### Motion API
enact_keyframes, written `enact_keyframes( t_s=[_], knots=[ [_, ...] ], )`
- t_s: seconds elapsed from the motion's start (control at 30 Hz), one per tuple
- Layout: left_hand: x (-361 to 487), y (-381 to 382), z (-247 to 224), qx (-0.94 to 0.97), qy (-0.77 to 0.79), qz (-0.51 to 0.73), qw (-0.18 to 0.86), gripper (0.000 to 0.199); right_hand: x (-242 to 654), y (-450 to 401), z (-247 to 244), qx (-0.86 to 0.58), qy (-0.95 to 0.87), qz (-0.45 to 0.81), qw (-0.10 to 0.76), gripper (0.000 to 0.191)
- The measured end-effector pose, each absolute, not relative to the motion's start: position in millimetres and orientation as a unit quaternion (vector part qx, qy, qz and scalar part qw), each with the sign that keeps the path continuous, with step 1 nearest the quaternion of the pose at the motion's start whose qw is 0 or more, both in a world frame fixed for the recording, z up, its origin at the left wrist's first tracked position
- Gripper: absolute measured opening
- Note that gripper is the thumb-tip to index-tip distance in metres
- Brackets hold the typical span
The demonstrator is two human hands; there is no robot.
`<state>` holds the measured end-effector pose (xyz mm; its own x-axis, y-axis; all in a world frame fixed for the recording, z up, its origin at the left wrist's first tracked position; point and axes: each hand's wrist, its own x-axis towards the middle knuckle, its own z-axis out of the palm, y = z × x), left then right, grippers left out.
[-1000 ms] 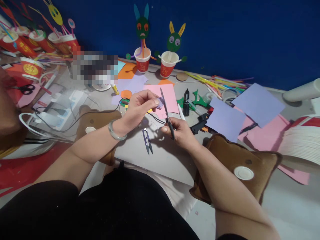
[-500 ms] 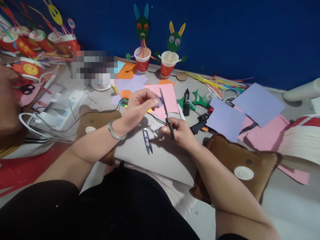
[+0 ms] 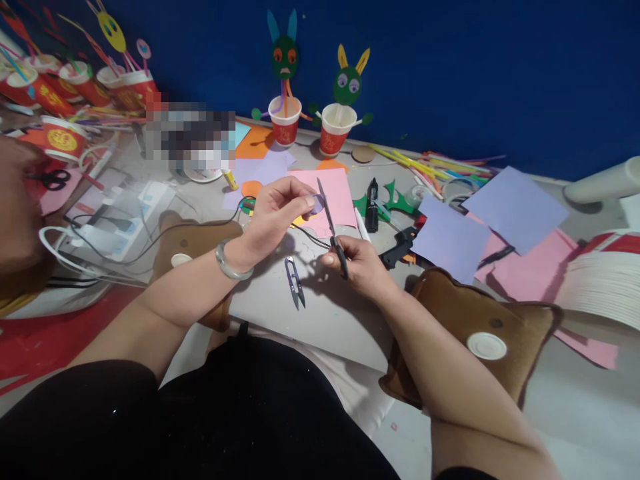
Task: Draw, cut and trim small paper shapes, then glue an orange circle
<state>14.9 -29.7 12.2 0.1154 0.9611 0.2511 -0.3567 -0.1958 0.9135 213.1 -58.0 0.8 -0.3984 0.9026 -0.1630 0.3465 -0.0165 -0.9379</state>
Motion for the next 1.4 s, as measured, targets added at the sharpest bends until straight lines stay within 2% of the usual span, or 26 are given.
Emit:
enact_keyframes(
  t_s=[0.23, 0.8, 1.4],
  knots=[
    [14.4, -29.2, 11.4, 0.498, 0.304, 0.596, 0.552, 0.039, 212.0, -58.2, 2.5, -0.483, -0.644, 0.534, 0.26, 0.071],
    [18.1, -29.9, 7.4, 0.506, 0.317, 0.575, 0.559, 0.051, 213.9, -58.7, -0.8, -0.479, -0.641, 0.539, 0.264, 0.069],
    [16.0, -27.7, 4.5, 0.515, 0.3, 0.585, 0.55, 0.047, 214.5, -58.2, -4.4, -0.475, -0.64, 0.538, 0.275, 0.07]
  ],
)
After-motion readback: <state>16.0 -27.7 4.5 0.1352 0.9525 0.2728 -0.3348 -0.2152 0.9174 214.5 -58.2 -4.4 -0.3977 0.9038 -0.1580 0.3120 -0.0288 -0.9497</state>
